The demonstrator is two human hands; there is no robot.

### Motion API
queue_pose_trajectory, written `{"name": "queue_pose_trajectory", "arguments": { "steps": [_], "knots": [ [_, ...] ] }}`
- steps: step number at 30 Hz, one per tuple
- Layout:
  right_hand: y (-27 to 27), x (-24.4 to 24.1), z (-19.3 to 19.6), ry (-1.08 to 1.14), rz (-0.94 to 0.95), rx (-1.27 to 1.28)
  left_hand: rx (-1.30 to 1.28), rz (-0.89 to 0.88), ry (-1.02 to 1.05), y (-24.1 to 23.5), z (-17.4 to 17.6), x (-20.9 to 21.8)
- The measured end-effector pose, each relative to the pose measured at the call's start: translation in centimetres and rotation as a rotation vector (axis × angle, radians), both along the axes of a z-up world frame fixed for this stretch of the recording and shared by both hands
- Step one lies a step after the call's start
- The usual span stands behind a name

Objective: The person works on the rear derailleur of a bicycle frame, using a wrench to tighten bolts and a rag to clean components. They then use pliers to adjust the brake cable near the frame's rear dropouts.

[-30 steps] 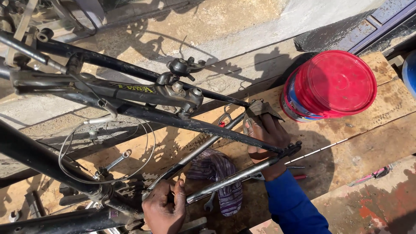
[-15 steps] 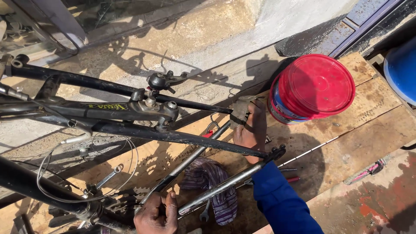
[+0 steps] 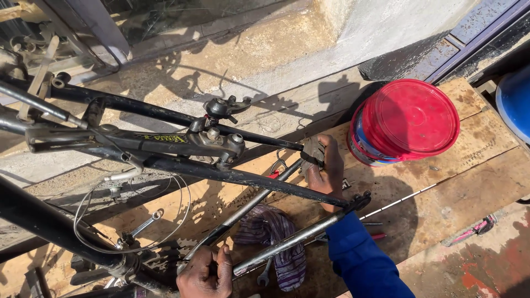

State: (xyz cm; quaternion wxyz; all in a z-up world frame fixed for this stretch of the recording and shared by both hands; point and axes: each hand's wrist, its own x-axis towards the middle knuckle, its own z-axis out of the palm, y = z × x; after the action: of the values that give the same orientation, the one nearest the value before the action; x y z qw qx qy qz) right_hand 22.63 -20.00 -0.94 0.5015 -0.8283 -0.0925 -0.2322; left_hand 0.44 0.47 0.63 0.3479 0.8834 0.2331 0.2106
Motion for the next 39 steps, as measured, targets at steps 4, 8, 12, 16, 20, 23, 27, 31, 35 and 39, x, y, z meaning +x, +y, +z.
{"name": "queue_pose_trajectory", "arguments": {
  "steps": [4, 8, 12, 16, 20, 23, 27, 31, 35, 39],
  "knots": [
    [0.4, 0.0, -0.8, -0.092, 0.086, 0.066, 0.004, -0.005, 0.022, 0.2, 0.0, -0.9],
    [1.2, 0.4, 1.3, -0.064, 0.274, 0.519, 0.009, -0.009, -0.043, -0.3, 0.3, 0.0],
    [-3.8, 4.3, -6.2, 0.155, 0.396, 0.693, 0.01, -0.025, -0.049, -0.3, 0.7, 0.2],
    [-4.7, 3.2, -4.2, 0.574, 0.249, 0.752, 0.031, -0.007, -0.044, -0.1, 0.4, -0.5],
    [-3.2, -0.7, -2.7, 0.462, 0.037, 0.387, 0.013, -0.029, -0.042, 0.2, 0.2, -0.6],
    [0.9, -1.5, 3.5, 0.615, -0.034, 1.334, -0.008, -0.033, -0.067, 0.5, 0.0, -0.4],
    [-0.6, 1.5, -0.8, 0.352, -0.04, 0.937, -0.031, -0.006, -0.028, 0.2, 0.4, -0.7],
    [-0.5, 1.8, 3.2, 0.093, -0.172, 0.976, -0.027, 0.001, -0.019, 0.3, 0.4, -0.7],
    [-1.2, -1.1, 7.5, -0.091, -0.188, 0.53, -0.041, -0.013, -0.031, 0.4, 0.4, -0.6],
    [0.3, -3.0, 6.1, -0.222, 0.011, 0.287, -0.018, 0.063, -0.021, -0.3, 1.3, -0.1]
  ]
}}
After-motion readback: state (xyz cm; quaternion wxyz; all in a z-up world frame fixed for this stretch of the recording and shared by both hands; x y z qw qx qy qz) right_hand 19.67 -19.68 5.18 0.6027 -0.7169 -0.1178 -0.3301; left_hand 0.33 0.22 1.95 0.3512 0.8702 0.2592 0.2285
